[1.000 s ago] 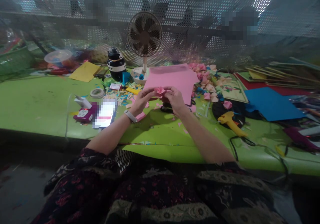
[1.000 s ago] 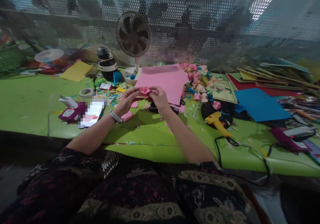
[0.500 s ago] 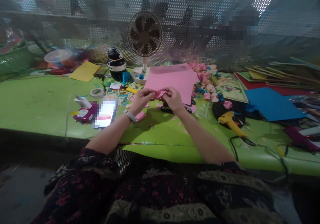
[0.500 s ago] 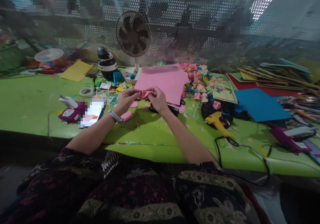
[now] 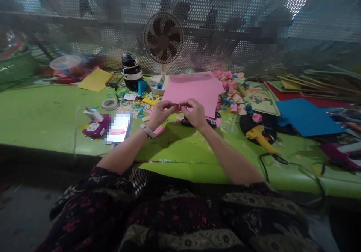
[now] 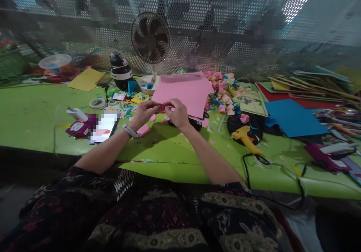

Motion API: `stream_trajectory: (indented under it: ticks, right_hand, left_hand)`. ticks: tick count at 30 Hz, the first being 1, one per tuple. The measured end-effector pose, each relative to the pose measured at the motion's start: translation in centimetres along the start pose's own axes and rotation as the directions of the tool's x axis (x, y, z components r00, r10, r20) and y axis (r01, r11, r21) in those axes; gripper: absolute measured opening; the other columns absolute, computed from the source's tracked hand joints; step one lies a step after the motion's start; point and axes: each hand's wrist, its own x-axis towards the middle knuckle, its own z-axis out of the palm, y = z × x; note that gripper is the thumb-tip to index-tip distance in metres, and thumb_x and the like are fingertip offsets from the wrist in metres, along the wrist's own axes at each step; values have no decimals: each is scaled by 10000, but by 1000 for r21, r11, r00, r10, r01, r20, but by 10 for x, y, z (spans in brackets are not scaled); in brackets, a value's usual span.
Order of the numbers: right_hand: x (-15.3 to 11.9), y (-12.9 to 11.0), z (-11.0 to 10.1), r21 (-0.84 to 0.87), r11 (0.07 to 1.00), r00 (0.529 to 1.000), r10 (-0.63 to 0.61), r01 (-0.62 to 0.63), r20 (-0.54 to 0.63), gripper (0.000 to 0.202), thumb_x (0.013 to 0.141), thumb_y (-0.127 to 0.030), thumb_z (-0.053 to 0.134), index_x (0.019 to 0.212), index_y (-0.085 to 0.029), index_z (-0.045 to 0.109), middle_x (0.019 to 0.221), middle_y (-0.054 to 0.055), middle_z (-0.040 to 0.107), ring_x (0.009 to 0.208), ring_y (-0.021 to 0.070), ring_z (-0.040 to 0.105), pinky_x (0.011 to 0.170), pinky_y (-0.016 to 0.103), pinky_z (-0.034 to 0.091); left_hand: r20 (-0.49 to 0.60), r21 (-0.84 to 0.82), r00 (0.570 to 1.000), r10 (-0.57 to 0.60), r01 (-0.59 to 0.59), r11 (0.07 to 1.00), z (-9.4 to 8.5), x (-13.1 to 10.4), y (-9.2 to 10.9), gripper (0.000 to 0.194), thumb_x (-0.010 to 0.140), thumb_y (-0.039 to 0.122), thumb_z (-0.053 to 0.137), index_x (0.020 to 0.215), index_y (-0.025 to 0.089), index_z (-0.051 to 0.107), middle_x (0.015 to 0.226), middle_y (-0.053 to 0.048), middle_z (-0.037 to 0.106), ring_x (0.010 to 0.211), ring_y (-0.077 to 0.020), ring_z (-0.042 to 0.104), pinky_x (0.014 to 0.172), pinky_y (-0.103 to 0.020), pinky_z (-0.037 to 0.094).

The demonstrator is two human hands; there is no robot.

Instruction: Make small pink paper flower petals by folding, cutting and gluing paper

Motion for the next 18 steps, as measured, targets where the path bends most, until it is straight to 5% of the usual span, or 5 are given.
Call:
stream_trajectory:
  ticks: [4, 10, 18]
  right_hand:
    - [2, 1, 0, 248, 956, 987, 158, -158, 20, 103, 755, -261, 614, 806, -214, 690, 816, 27, 716, 776, 180, 662, 784, 345, 550]
    - [4, 0, 3, 424, 848, 946, 312, -317, 83, 127, 714, -299, 679, 787, -197, 660, 745, 17, 704, 734, 170, 690, 754, 338, 583]
    - [7, 0, 0, 480, 802, 927, 367, -356, 74, 126, 702, -261, 684, 795, -197, 629, 729, 4, 692, 709, 161, 702, 752, 333, 597]
  left_hand:
    - [0, -122, 999, -52, 51, 991, 0, 1, -1, 153, 751, 303, 709, 779, 161, 760, 748, -40, 743, 711, -158, 679, 708, -289, 564]
    - [26, -47, 999, 38, -37, 998, -3, 1, 2, 167, 774, 324, 725, 794, 163, 767, 788, -52, 750, 747, -160, 682, 725, -276, 548]
    - [131, -105, 990, -51, 65, 992, -4, -4, 8, 277, 813, 414, 732, 909, 155, 702, 838, -43, 710, 747, -136, 663, 669, -236, 527]
